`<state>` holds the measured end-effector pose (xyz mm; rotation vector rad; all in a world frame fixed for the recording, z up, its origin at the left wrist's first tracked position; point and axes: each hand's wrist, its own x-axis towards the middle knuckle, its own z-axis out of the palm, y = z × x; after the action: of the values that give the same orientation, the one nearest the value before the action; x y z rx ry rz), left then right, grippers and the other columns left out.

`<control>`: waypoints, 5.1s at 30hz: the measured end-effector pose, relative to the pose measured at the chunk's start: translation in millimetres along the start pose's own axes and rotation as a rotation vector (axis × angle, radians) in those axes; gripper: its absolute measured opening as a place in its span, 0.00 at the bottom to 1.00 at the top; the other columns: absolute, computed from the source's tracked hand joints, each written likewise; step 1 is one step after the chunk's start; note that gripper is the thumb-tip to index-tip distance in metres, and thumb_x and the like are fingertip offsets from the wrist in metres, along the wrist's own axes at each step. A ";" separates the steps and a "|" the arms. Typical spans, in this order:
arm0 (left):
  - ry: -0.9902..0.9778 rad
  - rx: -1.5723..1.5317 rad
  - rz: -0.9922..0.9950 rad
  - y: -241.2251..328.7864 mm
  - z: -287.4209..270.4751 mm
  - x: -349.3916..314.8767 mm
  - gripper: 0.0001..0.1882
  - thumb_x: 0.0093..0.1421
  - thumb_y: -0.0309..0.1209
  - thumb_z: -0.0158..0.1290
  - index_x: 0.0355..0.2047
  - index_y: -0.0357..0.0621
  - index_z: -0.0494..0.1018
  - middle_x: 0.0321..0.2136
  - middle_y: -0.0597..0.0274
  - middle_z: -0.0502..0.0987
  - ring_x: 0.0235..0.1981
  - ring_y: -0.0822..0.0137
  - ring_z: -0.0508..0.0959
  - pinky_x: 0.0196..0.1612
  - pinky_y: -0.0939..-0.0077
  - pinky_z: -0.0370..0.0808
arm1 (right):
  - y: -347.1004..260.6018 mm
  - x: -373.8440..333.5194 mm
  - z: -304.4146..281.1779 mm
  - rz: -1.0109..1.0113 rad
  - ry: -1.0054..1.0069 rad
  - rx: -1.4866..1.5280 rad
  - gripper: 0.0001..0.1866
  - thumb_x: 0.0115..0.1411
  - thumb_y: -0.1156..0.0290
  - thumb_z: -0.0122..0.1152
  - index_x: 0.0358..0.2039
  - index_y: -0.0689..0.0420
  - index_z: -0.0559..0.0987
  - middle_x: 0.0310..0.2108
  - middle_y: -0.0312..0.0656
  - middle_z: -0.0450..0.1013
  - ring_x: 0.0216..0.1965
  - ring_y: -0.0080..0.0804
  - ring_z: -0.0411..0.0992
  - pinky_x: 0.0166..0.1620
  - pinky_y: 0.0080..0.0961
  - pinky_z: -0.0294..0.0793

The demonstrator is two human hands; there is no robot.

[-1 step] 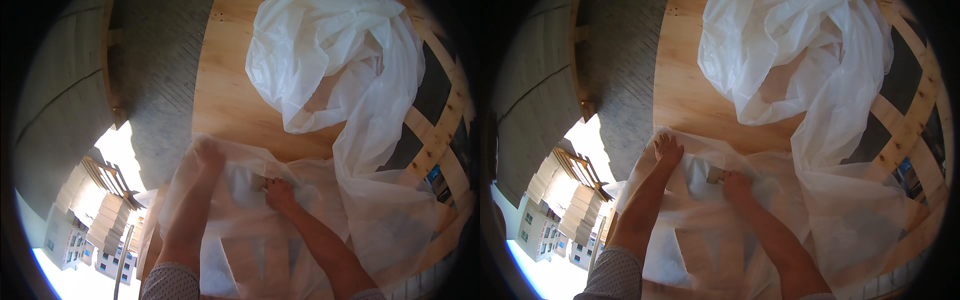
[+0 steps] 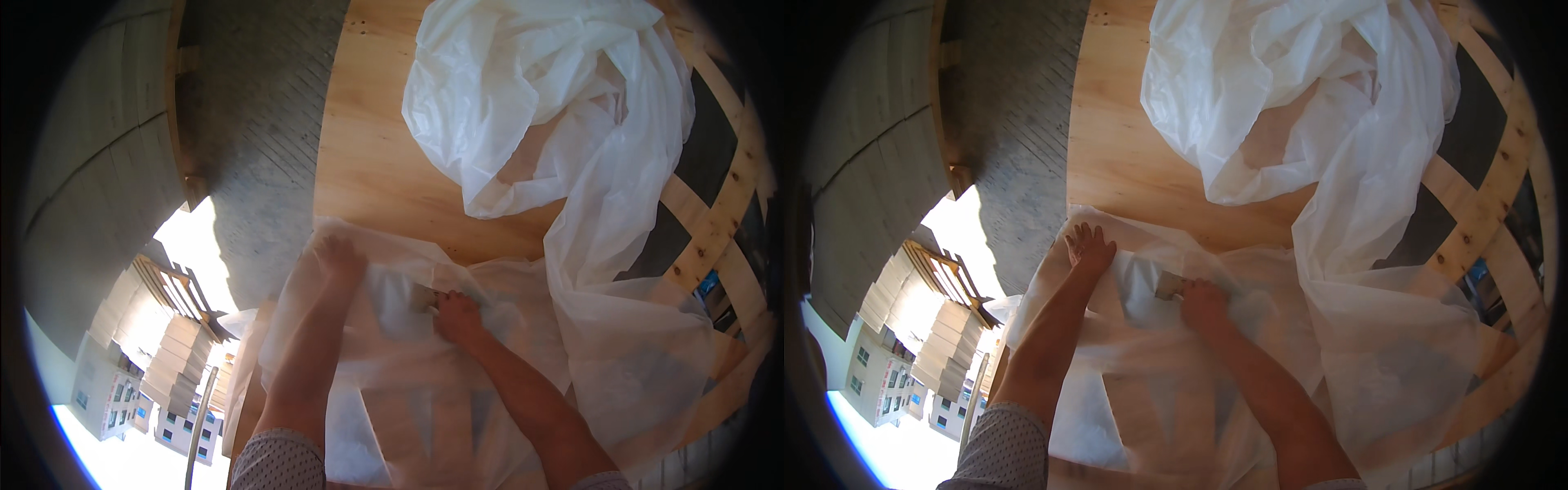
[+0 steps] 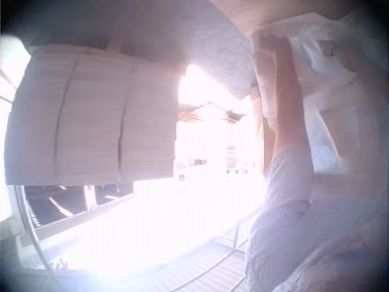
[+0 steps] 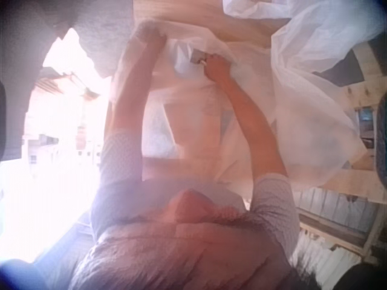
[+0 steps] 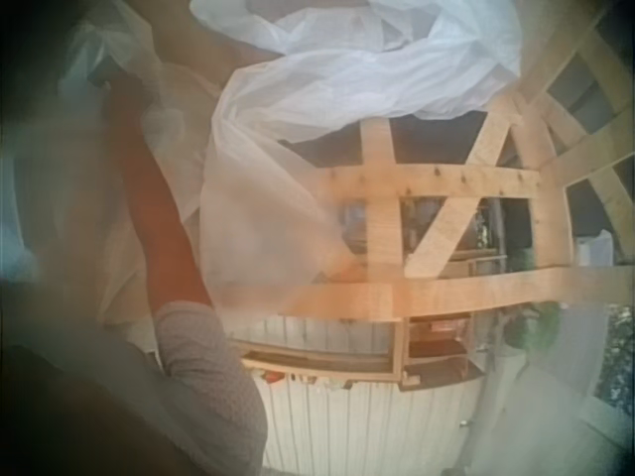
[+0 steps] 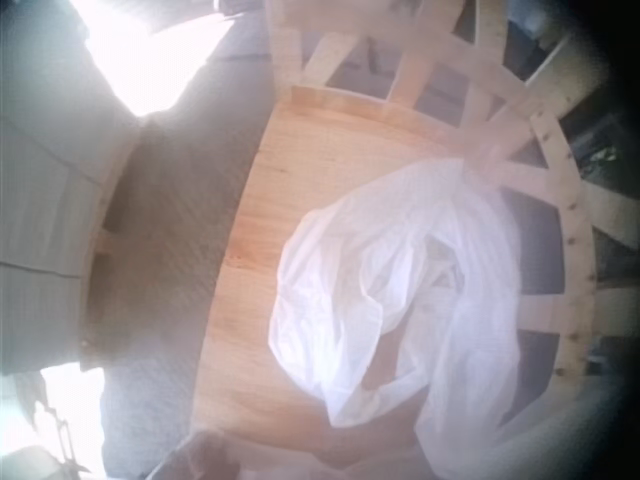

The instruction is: The person staples a white plastic sheet onto a wooden frame using a handheld staple gun. They smooth the plastic, pull it taut, and drive staples along the edges and corners to secure it to the frame.

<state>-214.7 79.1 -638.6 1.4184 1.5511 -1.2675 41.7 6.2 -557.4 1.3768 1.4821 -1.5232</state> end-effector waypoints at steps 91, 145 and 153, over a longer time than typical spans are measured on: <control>-0.316 -0.534 1.304 333.2 70.0 -313.7 0.34 0.68 0.53 0.35 0.64 0.39 0.60 0.64 0.48 0.63 0.68 0.52 0.56 0.68 0.46 0.47 | 198.0 35.5 -61.9 0.124 0.663 0.210 0.20 0.54 0.66 0.64 0.45 0.62 0.76 0.45 0.51 0.73 0.47 0.55 0.71 0.52 0.48 0.68; -0.471 -0.536 1.426 297.0 35.3 -334.9 0.33 0.68 0.53 0.36 0.62 0.42 0.63 0.63 0.50 0.64 0.67 0.51 0.57 0.69 0.43 0.45 | 281.4 32.8 48.9 0.582 0.356 -0.021 0.21 0.61 0.61 0.52 0.48 0.64 0.74 0.53 0.60 0.68 0.58 0.57 0.65 0.62 0.52 0.60; -0.499 -0.487 1.433 298.8 29.6 -336.7 0.32 0.68 0.53 0.35 0.62 0.42 0.64 0.63 0.50 0.64 0.67 0.52 0.56 0.68 0.43 0.45 | 282.9 41.4 38.8 0.601 0.408 0.011 0.23 0.61 0.58 0.52 0.49 0.64 0.74 0.55 0.61 0.67 0.59 0.58 0.64 0.63 0.52 0.58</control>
<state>133.8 -76.0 -397.7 1.2454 0.2078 -0.2470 281.1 -76.6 -695.4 1.9964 1.1122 -0.9068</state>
